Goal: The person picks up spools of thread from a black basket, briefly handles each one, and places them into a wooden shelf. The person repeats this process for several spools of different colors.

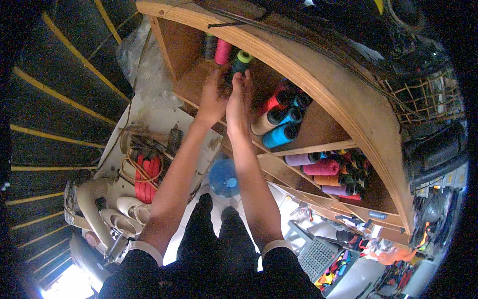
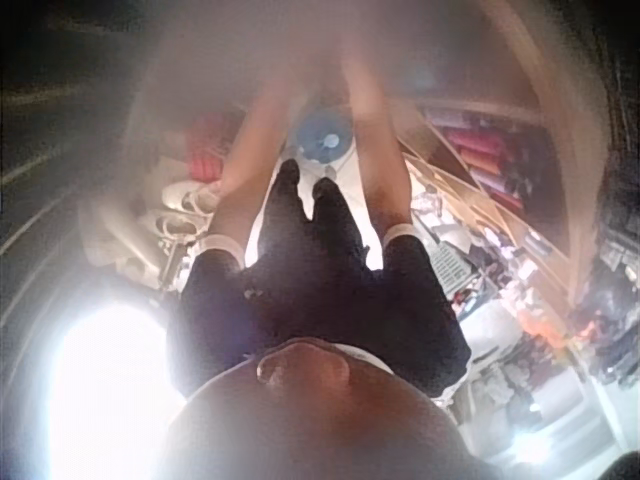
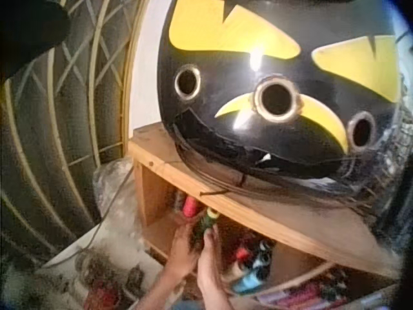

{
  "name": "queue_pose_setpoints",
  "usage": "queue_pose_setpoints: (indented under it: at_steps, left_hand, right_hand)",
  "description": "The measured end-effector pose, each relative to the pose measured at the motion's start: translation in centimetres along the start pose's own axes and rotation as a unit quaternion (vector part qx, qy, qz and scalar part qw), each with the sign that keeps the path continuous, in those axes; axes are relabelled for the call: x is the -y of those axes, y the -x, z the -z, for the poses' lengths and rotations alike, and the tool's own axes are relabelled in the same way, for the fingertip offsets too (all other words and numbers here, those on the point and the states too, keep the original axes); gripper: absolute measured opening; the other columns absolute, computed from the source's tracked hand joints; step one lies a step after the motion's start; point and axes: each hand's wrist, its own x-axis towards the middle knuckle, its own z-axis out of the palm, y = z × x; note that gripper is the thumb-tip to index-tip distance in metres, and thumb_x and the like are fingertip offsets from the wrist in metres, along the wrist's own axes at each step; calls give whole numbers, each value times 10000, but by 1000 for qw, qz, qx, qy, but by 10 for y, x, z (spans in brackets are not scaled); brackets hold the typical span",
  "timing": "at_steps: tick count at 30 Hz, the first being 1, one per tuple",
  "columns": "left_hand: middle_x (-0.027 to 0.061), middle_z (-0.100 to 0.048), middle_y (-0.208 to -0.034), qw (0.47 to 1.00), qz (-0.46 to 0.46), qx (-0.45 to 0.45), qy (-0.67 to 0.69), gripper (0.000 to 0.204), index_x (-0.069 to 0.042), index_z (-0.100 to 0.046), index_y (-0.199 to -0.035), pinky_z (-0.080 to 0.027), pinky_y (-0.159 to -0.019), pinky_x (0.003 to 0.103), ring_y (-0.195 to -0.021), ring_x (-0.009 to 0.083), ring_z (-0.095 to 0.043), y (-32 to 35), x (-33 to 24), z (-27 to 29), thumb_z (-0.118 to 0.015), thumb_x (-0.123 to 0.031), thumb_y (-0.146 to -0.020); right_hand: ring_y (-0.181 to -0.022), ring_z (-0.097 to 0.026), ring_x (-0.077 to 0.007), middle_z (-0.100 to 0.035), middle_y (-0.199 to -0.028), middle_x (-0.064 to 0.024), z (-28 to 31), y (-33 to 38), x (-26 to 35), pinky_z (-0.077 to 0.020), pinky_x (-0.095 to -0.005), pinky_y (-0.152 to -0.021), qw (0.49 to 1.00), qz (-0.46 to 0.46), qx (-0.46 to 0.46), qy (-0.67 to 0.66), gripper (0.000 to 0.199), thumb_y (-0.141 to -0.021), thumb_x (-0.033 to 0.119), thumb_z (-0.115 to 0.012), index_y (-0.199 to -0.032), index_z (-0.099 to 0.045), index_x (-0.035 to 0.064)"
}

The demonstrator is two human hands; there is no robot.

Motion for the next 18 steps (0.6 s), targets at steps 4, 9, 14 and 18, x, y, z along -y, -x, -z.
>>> queue_pose_setpoints:
  at_steps: [4,9,14,18]
  left_hand:
    - [240,-469,-1300,999,35,23,25,574,1,-398,-1331,-328,-1033,425,-1228,354,-440,-15,15,-14,-614,-172,-828]
    - [253,-430,-1318,996,0,45,72,628,-3,-356,-1343,-319,-1033,439,-1232,390,-395,-37,29,-29,-630,-209,-817]
    - [255,-372,-1377,992,48,74,88,677,-1,-311,-1380,-288,-1073,429,-1286,397,-350,-49,40,-35,-622,-235,-827]
    - [246,-316,-1439,982,88,104,132,705,-2,-244,-1429,-246,-1107,394,-1361,352,-276,-54,47,-41,-588,-238,-859]
  right_hand:
    - [-1348,-308,-325,-318,-1459,-205,-12,-30,-1,-230,-375,-1102,999,-7,-25,26,652,-952,411,-449,-1422,-282,-9]
    - [-1344,-313,-310,-345,-1449,-176,-21,-59,4,-246,-376,-1095,998,6,-42,37,595,-952,371,-465,-1416,-316,30]
    - [-1274,-406,-240,-433,-1389,-161,-27,-52,36,-293,-342,-1057,999,-18,-30,37,585,-930,378,-507,-1363,-402,-1]
    - [-1182,-484,-224,-512,-1307,-136,-44,-45,42,-371,-339,-990,996,4,-85,13,525,-915,365,-545,-1295,-493,6]
